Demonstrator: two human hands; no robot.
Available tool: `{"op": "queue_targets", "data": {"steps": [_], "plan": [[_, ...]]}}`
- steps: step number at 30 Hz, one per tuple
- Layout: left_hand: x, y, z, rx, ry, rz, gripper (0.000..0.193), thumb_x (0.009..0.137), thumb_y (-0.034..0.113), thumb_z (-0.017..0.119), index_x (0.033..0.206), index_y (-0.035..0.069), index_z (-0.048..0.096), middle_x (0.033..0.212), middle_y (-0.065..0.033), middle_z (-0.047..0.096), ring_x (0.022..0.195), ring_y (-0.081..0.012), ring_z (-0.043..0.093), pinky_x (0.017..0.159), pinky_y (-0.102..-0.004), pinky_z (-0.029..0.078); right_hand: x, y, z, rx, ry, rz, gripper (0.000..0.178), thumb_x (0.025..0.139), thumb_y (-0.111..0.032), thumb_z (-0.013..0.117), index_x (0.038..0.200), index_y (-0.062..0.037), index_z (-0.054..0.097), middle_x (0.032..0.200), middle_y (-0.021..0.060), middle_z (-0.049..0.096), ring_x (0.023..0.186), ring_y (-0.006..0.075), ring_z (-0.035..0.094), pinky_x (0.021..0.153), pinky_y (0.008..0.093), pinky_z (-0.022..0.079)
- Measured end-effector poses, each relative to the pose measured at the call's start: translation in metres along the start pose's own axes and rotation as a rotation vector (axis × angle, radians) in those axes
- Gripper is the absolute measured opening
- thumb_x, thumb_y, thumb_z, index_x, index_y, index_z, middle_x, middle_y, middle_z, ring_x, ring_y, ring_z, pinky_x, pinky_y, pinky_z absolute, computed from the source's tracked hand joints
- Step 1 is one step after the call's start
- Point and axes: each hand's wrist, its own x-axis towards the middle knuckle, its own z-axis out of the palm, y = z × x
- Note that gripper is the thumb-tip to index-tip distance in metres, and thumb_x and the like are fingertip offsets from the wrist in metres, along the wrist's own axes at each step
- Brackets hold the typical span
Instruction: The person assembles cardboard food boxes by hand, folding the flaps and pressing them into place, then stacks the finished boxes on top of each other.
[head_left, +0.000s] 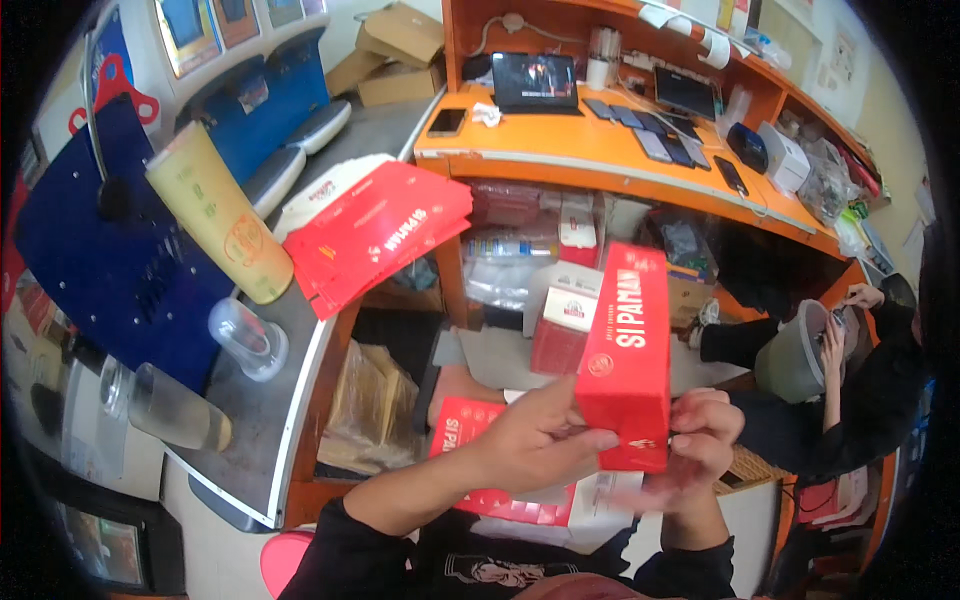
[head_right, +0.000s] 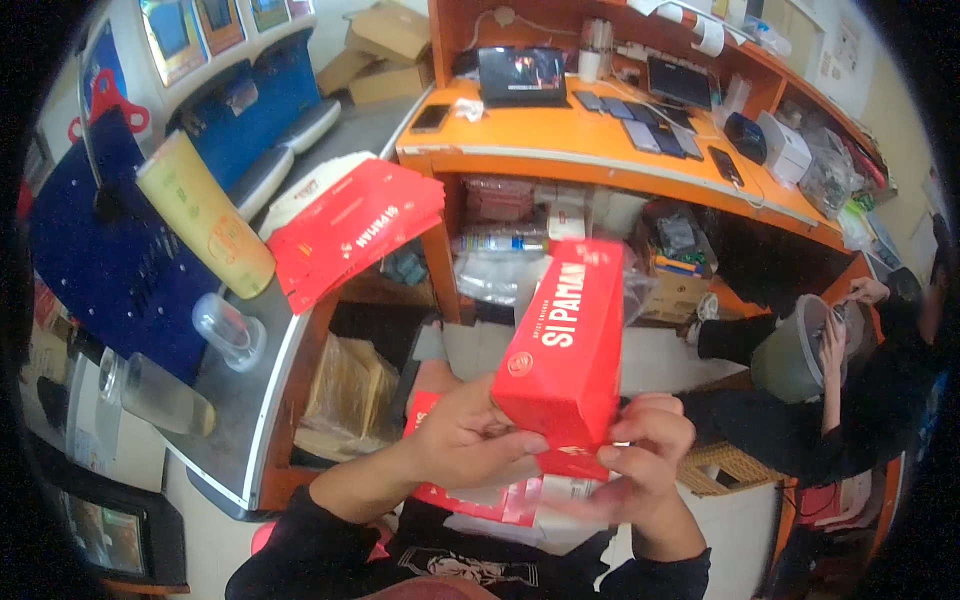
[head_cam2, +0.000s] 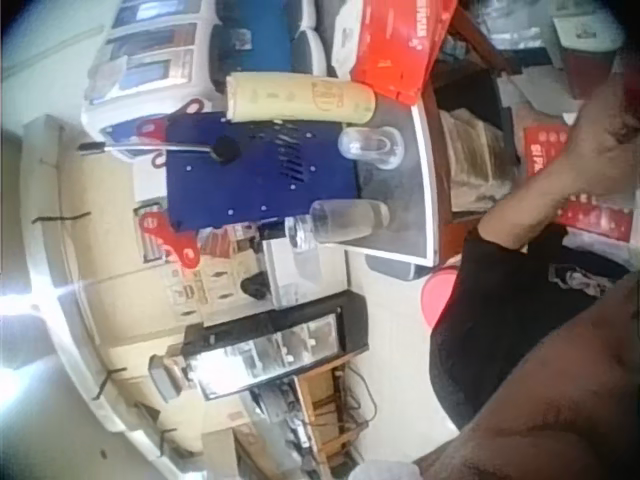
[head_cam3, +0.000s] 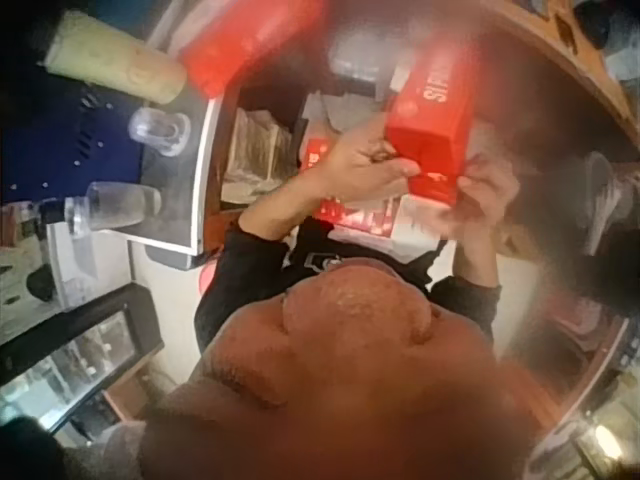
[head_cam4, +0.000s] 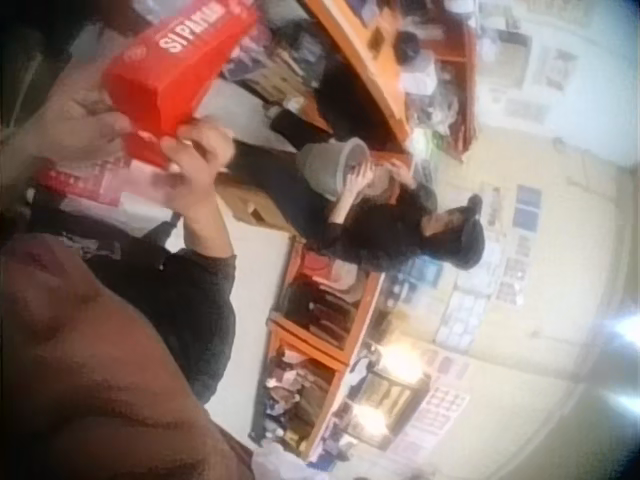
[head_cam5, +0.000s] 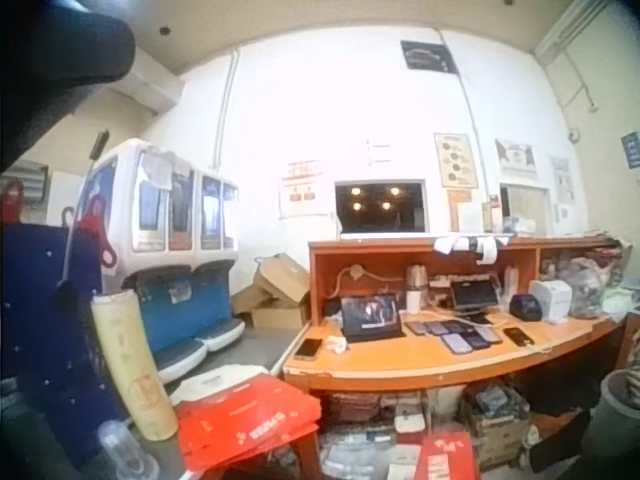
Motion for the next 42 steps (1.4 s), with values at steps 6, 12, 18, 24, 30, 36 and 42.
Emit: {"op": "queue_targets", "data": {"steps": [6, 12, 18, 24, 30, 36, 42], "plan": [[-0.009, 0.032, -0.003, -0.122, -0.174, -0.127, 0.057, 0.1, -0.01, 0.055, 0.153, -0.001, 0.035, 0.142, -0.0142, 0.06, 0.129, -0.0196, 0.059, 0.105, -0.0347, 0.049, 0.041, -0.002, -0.018, 0.032, -0.218, -0.05, 0.114, 0.055, -0.051, 0.096, 0.144, -0.0054, 0.041, 0.14, 0.026, 0.043, 0.133, 0.0492, 0.044, 0.11, 0.0639, 0.035], [-0.005, 0.032, -0.011, -0.048, -0.356, -0.342, 0.041, 0.101, 0.0, 0.063, 0.141, -0.003, 0.054, 0.134, -0.0094, 0.065, 0.122, -0.0134, 0.06, 0.102, -0.0309, 0.049, 0.024, 0.004, -0.015, 0.235, -0.44, 0.091, 0.105, 0.061, -0.042, 0.09, 0.14, 0.0054, 0.041, 0.138, 0.0282, 0.043, 0.128, 0.0522, 0.046, 0.107, 0.0637, 0.038], [-0.015, 0.036, -0.01, 0.026, -0.484, -0.374, 0.037, 0.099, 0.006, 0.067, 0.134, -0.003, 0.06, 0.127, -0.0065, 0.067, 0.12, -0.0138, 0.06, 0.101, -0.0334, 0.048, 0.021, 0.001, -0.004, 0.255, -0.423, 0.012, 0.121, 0.06, -0.042, 0.091, 0.152, 0.0045, 0.027, 0.135, 0.0292, 0.043, 0.122, 0.0494, 0.049, 0.107, 0.0553, 0.04], [-0.016, 0.047, -0.01, 0.014, -0.395, -0.339, 0.043, 0.094, 0.006, 0.074, 0.134, -0.001, 0.06, 0.125, -0.0072, 0.068, 0.116, -0.0148, 0.063, 0.099, -0.0331, 0.049, 0.0, 0.01, 0.002, 0.437, -0.59, 0.139, 0.139, 0.051, -0.043, 0.097, 0.156, 0.002, 0.017, 0.144, 0.032, 0.035, 0.128, 0.0484, 0.046, 0.108, 0.0538, 0.04], [-0.026, 0.056, -0.008, -0.255, -0.01, -0.37, 0.065, 0.088, 0.024, 0.083, 0.139, -0.003, 0.054, 0.133, -0.0103, 0.066, 0.123, -0.0199, 0.063, 0.104, -0.0345, 0.048, 0.014, 0.007, -0.001, 0.564, -0.654, 0.219, 0.142, 0.058, -0.039, 0.097, 0.16, 0.0007, 0.008, 0.146, 0.0306, 0.033, 0.134, 0.0449, 0.042, 0.112, 0.0488, 0.038], [-0.008, 0.004, -0.041, -0.212, 0.158, -0.255, 0.067, 0.087, 0.036, 0.081, 0.138, 0.003, 0.055, 0.132, -0.0137, 0.064, 0.125, -0.0277, 0.062, 0.106, -0.0441, 0.049, -0.033, 0.03, 0.016, 1.265, -0.566, 1.099, 0.11, 0.079, -0.03, 0.086, 0.16, 0.0022, 0.02, 0.154, 0.0183, 0.045, 0.14, 0.0302, 0.047, 0.113, 0.0448, 0.041], [-0.014, -0.026, -0.015, 0.992, -0.337, -0.039, 0.056, 0.091, 0.023, 0.073, 0.14, 0.006, 0.051, 0.127, -0.0139, 0.064, 0.117, -0.0324, 0.063, 0.1, -0.0462, 0.051, -0.034, 0.049, 0.048, 1.614, 0.111, 1.424, 0.059, 0.107, -0.041, 0.046, 0.15, -0.0016, 0.043, 0.142, 0.0182, 0.06, 0.126, 0.031, 0.062, 0.107, 0.0476, 0.049]]}}
